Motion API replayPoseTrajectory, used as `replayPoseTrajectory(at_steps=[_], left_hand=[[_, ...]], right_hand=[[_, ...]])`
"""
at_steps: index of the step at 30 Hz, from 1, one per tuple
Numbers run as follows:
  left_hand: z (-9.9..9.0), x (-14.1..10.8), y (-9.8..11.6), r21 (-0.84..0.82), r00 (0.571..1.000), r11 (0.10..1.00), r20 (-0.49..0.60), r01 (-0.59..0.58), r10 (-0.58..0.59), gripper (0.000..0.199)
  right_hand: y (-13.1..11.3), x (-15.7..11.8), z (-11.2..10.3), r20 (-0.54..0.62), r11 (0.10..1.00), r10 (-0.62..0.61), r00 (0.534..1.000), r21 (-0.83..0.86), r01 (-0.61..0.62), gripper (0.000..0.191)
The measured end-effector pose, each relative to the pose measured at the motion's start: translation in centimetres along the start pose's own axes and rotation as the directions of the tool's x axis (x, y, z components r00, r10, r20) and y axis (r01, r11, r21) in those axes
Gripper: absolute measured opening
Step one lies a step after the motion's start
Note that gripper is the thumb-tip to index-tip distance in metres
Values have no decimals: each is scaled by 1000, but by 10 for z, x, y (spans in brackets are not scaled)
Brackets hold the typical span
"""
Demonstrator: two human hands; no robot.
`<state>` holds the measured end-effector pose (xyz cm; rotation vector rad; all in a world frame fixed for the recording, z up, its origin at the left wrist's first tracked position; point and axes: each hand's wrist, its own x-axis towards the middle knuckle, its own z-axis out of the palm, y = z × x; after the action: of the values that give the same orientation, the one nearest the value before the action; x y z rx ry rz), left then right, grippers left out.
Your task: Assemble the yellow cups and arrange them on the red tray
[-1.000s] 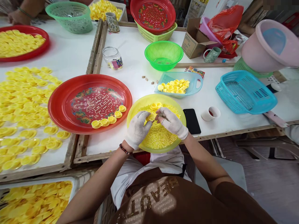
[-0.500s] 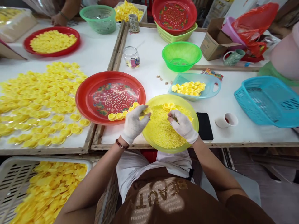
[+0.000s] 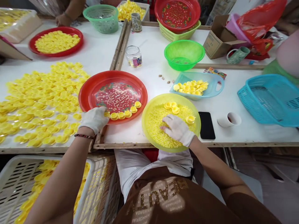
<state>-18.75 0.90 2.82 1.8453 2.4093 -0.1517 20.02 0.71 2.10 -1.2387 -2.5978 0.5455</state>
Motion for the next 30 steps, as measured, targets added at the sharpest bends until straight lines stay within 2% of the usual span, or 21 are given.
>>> replayPoseTrajectory(at_steps=[3,6,8,10,11,12,13,15,17,18,20,21,25,28,30], left_hand=[[-13,2,30,-64,978,990,-178,-123,110,25],[-24,2,95,-246,888,882,-341,-403,310,23],[-24,1,150,-319,845,791,-318,-522,430,20],[-19,0,203,-331,842,776,-255,-537,475,19],[-15,0,225,-329,851,785,-209,-526,482,20],[-11,0,244,-322,860,798,-159,-509,485,20],[-7,1,259,-317,869,811,-117,-492,481,21],[-1,4,278,-315,881,827,-68,-465,469,21],[2,6,283,-318,888,834,-67,-451,455,22],[2,7,281,-320,890,835,-72,-448,450,23],[2,7,271,-350,894,826,-93,-442,438,27],[1,4,264,-382,897,814,-109,-436,429,27],[1,-16,235,-590,893,681,-186,-434,409,24],[5,-35,224,-677,869,570,-231,-467,437,24],[8,-44,222,-683,857,547,-243,-484,456,23]], right_hand=[[-9,1,5,108,992,-46,993,-109,58,35],[-10,1,9,172,996,-27,985,-78,41,33],[-6,1,10,173,999,-12,985,43,4,30],[-2,2,10,124,967,-1,992,253,-31,33],[1,2,9,82,921,23,996,386,-52,36],[3,3,8,42,833,78,996,546,-88,38],[6,3,6,22,701,157,987,701,-127,41],[12,4,1,60,392,302,951,902,-181,47],[20,5,-6,149,108,368,918,973,-202,47],[24,6,-10,178,5,376,909,981,-194,45],[32,9,-18,209,-155,391,897,975,-160,38],[33,10,-22,213,-205,406,889,969,-138,36],[25,23,-34,149,-200,459,876,978,-61,44],[10,38,-37,29,-127,500,866,991,41,52],[1,48,-36,-68,-53,528,847,992,112,54]])
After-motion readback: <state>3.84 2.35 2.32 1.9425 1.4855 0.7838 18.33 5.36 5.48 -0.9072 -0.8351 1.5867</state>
